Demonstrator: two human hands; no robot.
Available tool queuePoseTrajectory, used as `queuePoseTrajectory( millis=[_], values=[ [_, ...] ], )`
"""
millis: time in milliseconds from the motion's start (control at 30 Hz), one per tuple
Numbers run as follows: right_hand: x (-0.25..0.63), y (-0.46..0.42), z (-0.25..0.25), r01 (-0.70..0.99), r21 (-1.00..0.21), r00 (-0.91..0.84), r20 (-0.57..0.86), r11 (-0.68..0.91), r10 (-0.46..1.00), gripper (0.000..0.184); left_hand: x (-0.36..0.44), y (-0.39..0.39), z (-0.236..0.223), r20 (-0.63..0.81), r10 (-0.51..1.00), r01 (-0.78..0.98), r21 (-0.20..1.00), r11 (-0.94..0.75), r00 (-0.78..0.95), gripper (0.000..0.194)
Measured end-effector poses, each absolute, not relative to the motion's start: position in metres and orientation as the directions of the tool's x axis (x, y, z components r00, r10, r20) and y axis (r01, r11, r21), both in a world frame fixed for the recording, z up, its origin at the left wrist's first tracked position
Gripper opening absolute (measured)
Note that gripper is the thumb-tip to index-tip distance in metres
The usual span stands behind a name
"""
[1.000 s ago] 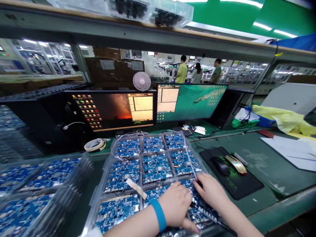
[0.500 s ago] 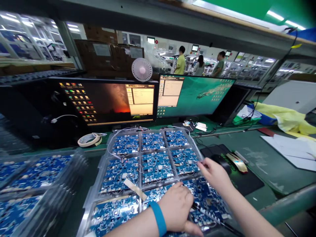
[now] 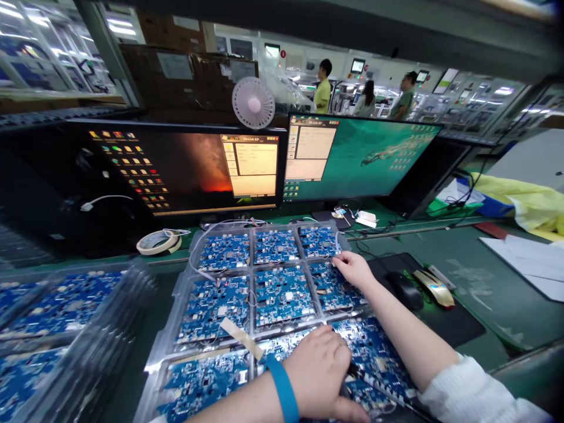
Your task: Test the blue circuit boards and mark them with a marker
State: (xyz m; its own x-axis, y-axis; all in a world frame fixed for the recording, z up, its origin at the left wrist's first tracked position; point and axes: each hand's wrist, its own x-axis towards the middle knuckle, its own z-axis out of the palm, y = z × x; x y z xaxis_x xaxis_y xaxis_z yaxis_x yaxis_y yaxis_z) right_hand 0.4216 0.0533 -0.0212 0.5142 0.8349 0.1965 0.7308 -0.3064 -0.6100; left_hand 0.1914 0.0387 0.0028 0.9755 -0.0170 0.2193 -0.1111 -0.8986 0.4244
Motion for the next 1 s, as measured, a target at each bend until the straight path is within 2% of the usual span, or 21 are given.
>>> queuePoseTrajectory(
  millis=[367,733,900,1000],
  values=[
    [0.422,0.051,-0.024,0.759,-0.581,0.488,0.21,-0.293,0.847,0.032,0.193,0.04,0.005,0.2,-0.006,-0.097,0.449,-0.888,0.98,0.067],
    [0.41,0.051,-0.019,0.878,-0.417,0.365,0.27,-0.233,0.891,0.029,0.192,0.039,0.004,0.218,-0.01,-0.105,0.43,-0.897,0.976,0.068],
    [0.412,0.041,0.002,0.911,-0.357,0.316,0.282,-0.207,0.906,0.029,0.191,0.038,0.003,0.217,-0.005,-0.099,0.427,-0.899,0.976,0.067],
    [0.435,0.018,0.018,0.894,-0.342,0.392,0.284,-0.289,0.875,0.032,0.19,0.039,0.004,0.212,-0.006,-0.098,0.428,-0.898,0.977,0.065]
  ],
)
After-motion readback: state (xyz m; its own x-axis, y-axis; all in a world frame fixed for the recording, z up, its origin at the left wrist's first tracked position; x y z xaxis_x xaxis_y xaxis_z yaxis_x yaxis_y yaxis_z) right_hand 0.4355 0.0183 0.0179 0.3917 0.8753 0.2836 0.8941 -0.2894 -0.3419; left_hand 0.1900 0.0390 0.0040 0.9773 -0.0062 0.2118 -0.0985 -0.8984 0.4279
